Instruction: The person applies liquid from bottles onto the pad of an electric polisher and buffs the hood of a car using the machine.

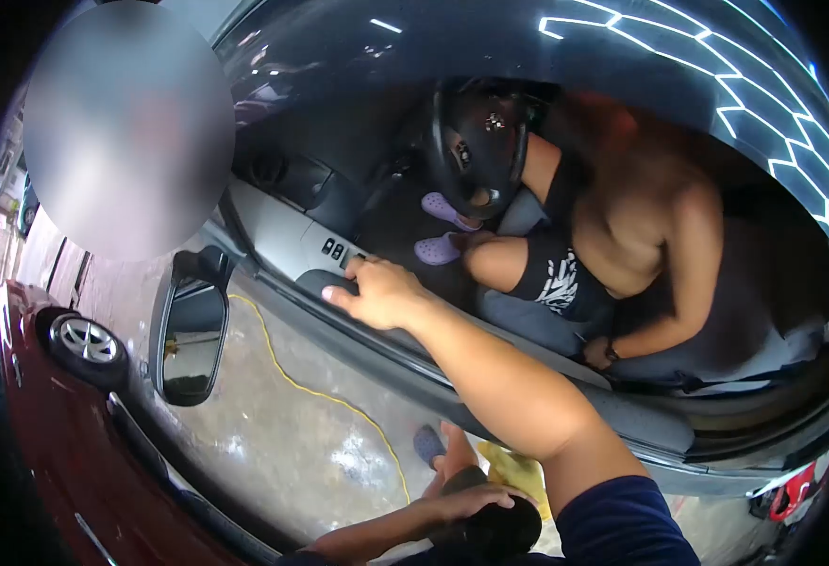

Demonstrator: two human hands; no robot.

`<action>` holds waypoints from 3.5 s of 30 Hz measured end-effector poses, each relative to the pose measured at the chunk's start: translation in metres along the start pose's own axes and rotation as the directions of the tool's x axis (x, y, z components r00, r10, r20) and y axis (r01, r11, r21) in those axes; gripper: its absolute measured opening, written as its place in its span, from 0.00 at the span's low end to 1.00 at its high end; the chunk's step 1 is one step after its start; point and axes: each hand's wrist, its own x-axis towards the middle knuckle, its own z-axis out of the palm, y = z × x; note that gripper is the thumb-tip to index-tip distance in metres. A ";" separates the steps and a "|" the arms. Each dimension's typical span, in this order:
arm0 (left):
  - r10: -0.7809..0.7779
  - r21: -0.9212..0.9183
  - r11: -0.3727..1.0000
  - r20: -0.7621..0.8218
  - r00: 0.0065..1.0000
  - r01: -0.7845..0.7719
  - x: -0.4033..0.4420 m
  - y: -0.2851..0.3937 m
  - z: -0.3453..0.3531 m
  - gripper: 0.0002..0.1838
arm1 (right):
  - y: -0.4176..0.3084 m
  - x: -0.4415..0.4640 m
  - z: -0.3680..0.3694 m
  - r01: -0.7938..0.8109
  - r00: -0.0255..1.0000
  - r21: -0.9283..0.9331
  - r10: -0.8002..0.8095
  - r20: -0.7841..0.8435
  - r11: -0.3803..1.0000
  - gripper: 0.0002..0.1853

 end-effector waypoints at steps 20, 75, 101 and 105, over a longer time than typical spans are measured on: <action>0.069 -0.316 0.940 -0.196 0.978 -0.129 -0.080 0.018 0.040 0.28 | -0.005 -0.015 -0.010 -0.011 0.999 -0.267 0.019 0.026 0.964 0.38; -0.495 0.455 0.869 0.796 0.350 0.193 0.389 -0.083 0.765 0.44 | 0.159 -1.298 0.177 0.554 -0.528 0.484 0.736 -0.424 0.677 0.17; -0.640 0.827 0.549 0.509 -0.575 0.121 0.579 -0.333 1.336 0.45 | 0.123 -1.661 0.270 -0.043 -0.961 -0.203 0.015 0.277 0.978 0.24; -0.637 0.860 0.504 0.430 -0.640 0.075 0.605 -0.392 1.423 0.43 | 0.081 -1.683 0.310 -0.408 -0.788 0.083 -0.396 0.470 0.909 0.29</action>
